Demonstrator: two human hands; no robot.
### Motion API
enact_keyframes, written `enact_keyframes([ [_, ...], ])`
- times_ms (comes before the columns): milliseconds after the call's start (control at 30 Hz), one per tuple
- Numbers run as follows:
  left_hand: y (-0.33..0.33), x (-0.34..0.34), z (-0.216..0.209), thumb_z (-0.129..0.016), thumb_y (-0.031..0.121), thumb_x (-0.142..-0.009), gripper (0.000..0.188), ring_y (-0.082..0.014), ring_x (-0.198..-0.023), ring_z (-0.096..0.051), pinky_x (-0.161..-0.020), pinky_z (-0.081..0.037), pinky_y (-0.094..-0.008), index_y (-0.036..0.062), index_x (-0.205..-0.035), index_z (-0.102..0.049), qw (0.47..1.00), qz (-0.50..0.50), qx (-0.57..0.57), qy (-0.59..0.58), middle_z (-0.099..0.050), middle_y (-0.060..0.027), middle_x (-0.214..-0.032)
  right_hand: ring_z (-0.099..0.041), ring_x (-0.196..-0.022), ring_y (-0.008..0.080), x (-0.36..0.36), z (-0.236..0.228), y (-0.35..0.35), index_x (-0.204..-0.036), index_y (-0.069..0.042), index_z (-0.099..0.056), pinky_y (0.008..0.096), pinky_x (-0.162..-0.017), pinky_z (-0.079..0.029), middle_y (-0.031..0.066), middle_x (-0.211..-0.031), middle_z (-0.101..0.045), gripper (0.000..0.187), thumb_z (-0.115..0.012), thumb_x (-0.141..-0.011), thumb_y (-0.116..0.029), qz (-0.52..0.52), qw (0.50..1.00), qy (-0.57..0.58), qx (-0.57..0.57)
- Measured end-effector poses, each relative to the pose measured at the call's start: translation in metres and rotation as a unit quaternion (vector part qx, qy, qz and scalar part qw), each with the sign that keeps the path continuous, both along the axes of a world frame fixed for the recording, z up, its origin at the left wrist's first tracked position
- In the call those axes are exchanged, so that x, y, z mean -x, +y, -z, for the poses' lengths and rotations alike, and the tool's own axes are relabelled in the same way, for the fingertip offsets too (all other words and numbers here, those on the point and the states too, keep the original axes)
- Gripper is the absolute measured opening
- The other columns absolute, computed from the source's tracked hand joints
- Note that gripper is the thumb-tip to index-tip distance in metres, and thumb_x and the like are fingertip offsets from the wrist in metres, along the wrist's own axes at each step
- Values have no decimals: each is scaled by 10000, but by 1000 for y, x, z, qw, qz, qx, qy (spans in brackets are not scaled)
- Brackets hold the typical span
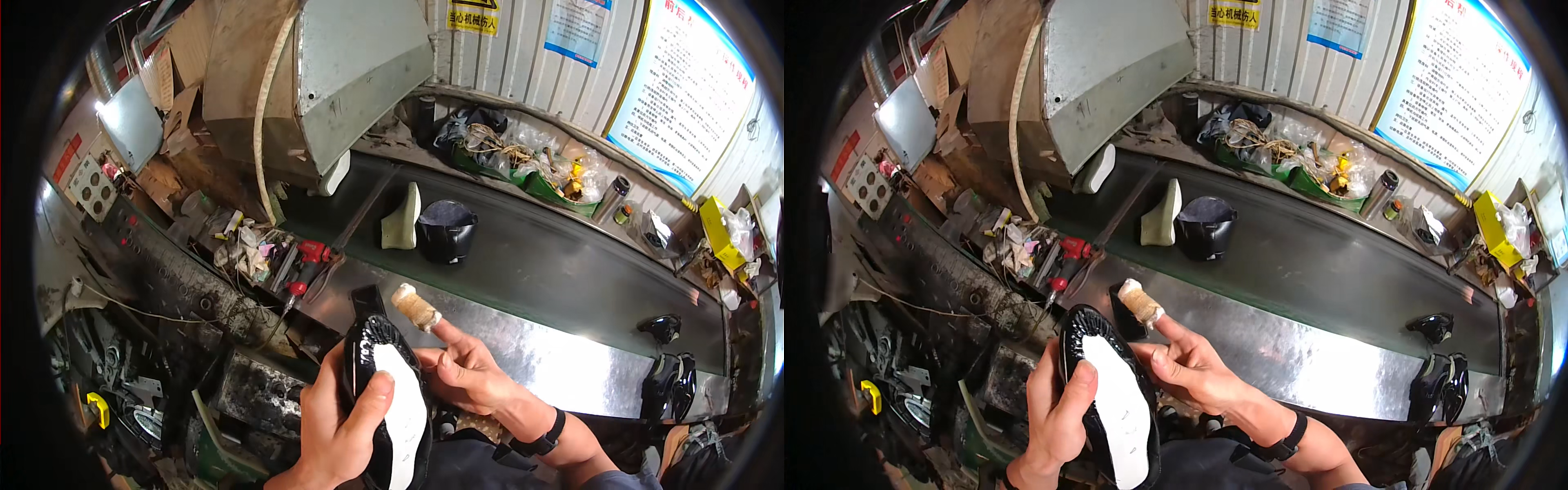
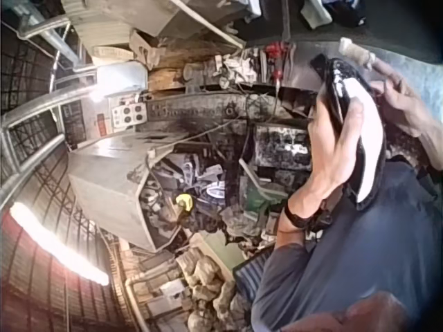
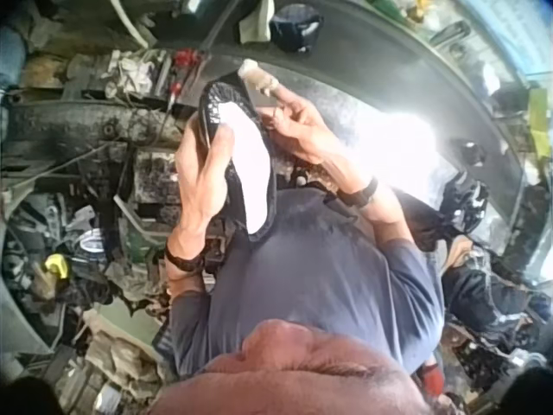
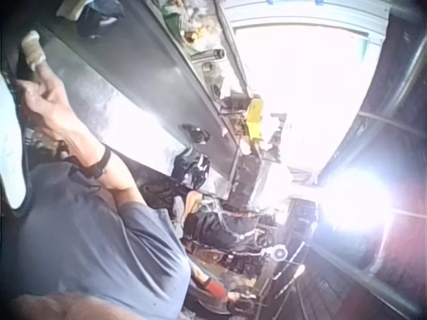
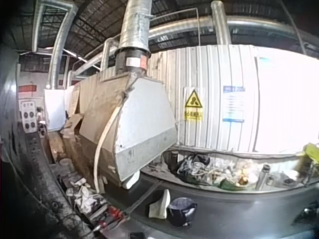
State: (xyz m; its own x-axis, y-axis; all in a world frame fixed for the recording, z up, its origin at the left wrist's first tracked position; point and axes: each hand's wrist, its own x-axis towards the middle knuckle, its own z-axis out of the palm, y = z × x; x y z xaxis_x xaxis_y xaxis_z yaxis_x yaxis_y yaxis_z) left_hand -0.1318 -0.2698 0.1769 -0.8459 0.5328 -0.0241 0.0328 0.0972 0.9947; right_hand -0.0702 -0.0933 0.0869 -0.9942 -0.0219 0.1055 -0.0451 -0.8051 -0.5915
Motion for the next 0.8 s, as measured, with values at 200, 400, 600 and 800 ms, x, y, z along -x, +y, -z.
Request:
enact_keyframes([
  [200, -3, 1, 8, -617, 287, -962, 408, -61, -730, -517, -641, -434, -231, -42, -1193, -545, 999, 22, 14, 46, -615, -20, -850, -571, -1227, 167, 3, -11, -2, -1555, 0, -166, 302, -1043, -451, 144, -1324, -621, 718, -603, -990, -80, -53, 998, -18, -19],
  [400, 0, 18, 75, -663, 196, -931, 450, -181, -888, -696, -779, -530, -301, -57, -1271, -512, 1000, -7, 10, -14, -715, -149, -992, -559, -1116, 107, 13, 14, -13, -1561, -51, -210, 281, -973, -461, 58, -1244, -618, 633, -547, -1032, -134, 23, 988, -107, -106],
  [600, -2, 9, 72, -601, 250, -942, 395, -161, -918, -635, -786, -503, -299, -55, -1189, -550, 981, 72, -159, -90, -681, -111, -1049, -526, -1209, 135, -28, -13, -4, -1578, -49, -43, 291, -1030, -432, 105, -1370, -574, 786, -580, -1004, -75, 3, 983, -54, -175],
  [800, 15, 18, 77, -582, 292, -915, 579, -220, -1071, -604, -961, -447, -337, -76, -1352, -492, 973, 173, -136, -62, -650, -130, -1155, -553, -1098, 136, -14, -8, 17, -1554, 29, -77, 278, -958, -444, 150, -1202, -632, 894, -696, -948, -193, 52, 976, -56, -203],
])
